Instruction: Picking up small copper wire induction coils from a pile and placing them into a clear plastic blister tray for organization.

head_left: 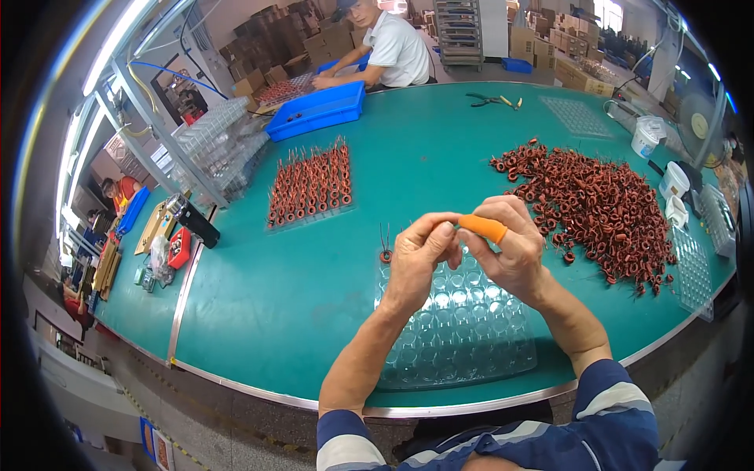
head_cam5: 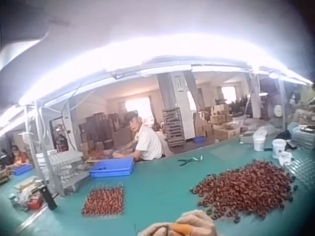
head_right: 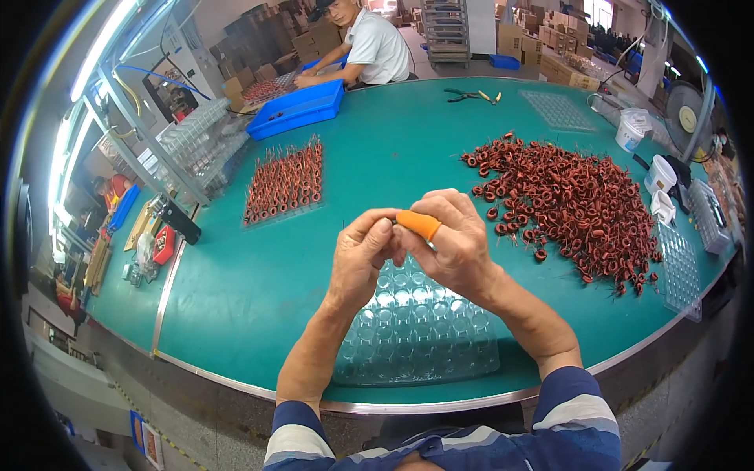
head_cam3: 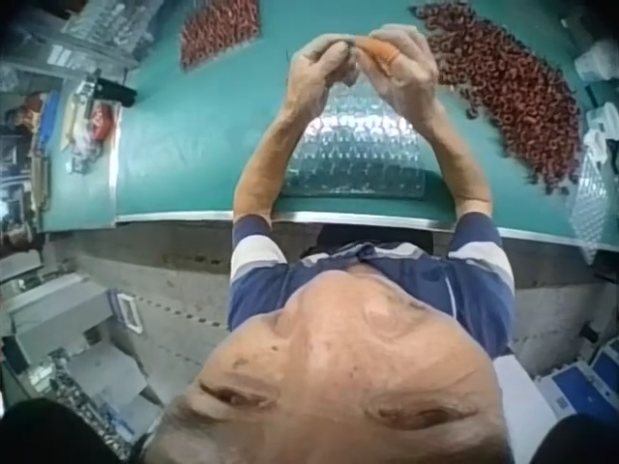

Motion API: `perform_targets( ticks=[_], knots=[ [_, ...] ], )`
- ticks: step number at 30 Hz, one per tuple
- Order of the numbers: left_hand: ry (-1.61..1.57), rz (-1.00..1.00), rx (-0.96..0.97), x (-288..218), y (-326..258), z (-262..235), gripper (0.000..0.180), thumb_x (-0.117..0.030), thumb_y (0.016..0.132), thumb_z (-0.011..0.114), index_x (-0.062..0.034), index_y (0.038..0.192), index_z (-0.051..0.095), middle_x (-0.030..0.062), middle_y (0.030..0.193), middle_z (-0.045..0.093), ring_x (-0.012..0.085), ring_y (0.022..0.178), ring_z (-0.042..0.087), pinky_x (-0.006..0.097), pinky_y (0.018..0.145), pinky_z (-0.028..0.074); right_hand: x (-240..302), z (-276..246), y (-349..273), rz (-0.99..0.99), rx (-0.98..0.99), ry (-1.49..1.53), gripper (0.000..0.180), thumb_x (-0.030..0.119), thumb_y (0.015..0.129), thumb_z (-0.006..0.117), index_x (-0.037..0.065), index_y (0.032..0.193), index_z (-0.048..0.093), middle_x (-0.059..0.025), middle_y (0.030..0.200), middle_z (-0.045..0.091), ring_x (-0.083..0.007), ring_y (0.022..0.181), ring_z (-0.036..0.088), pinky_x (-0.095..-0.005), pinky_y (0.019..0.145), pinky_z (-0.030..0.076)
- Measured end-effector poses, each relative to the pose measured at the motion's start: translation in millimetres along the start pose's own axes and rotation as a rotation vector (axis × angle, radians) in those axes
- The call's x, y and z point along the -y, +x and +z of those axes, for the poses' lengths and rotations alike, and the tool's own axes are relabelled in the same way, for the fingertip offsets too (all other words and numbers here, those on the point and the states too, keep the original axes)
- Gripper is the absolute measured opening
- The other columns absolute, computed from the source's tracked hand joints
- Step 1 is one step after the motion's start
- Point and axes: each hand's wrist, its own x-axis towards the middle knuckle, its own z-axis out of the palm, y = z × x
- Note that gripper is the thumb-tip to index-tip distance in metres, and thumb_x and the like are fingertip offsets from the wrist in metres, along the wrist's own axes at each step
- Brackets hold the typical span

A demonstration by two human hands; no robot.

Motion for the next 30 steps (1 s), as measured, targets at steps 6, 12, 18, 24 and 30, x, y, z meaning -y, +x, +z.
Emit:
perform_targets(
  ticks=[6, 12, 18, 24, 30],
  knots=[
    [-0.115, -0.051, 0.011, 3.6, -4.8, 7.1, 0.019, -0.020, 0.098, 0.052, -0.0018, 0.103, 0.058, 0.0053, 0.075, 0.057, 0.0144, 0.064, 0.057, 0.028, 0.058, 0.047, -1.3, -3.5, 0.8, 0.067, 0.031, 0.063, 0.018, 0.009, 0.071, 0.077, 0.003, 0.084, 0.067, -0.0055, 0.085, 0.062, -0.0239, 0.084, 0.059, -0.0342, 0.069, 0.048],
    [-0.022, 0.058, -0.012, 8.2, -5.9, 10.4, 0.019, -0.018, 0.100, 0.049, -0.0012, 0.100, 0.057, 0.0047, 0.073, 0.056, 0.0130, 0.063, 0.056, 0.026, 0.055, 0.046, -12.3, 5.9, -5.4, 0.858, 0.116, 0.831, 0.018, 0.018, 0.087, 0.069, 0.001, 0.084, 0.065, -0.0013, 0.079, 0.064, -0.0067, 0.074, 0.057, -0.0249, 0.069, 0.046],
    [0.009, 0.088, -0.075, 3.9, -4.5, 2.4, 0.017, -0.016, 0.100, 0.047, -0.0010, 0.101, 0.054, 0.0039, 0.071, 0.053, 0.0120, 0.059, 0.053, 0.024, 0.051, 0.044, -7.3, 6.1, -7.7, 0.830, 0.130, 0.704, 0.037, 0.031, 0.091, 0.066, -0.002, 0.107, 0.061, -0.0073, 0.098, 0.064, -0.0117, 0.089, 0.060, -0.0268, 0.076, 0.048],
    [0.036, 0.138, -0.085, -2.2, -4.2, 5.9, 0.019, -0.016, 0.102, 0.041, -0.0044, 0.114, 0.049, 0.0015, 0.073, 0.049, 0.0094, 0.063, 0.050, 0.023, 0.057, 0.043, -18.0, 9.3, -13.2, 0.842, 0.328, 0.820, 0.035, 0.034, 0.094, 0.059, 0.000, 0.100, 0.067, -0.0035, 0.082, 0.066, -0.0095, 0.073, 0.058, -0.0251, 0.065, 0.047],
    [0.500, 0.268, -0.021, -3.0, -8.9, 9.7, 0.022, -0.008, 0.098, 0.047, -0.0024, 0.119, 0.049, 0.0019, 0.076, 0.053, 0.0091, 0.065, 0.050, 0.024, 0.060, 0.042, -7.2, 0.9, -9.5, 0.545, 0.151, 0.363, 0.030, 0.023, 0.097, 0.055, -0.001, 0.087, 0.069, -0.0068, 0.067, 0.063, -0.0115, 0.060, 0.061, -0.0262, 0.052, 0.046]
  ],
)
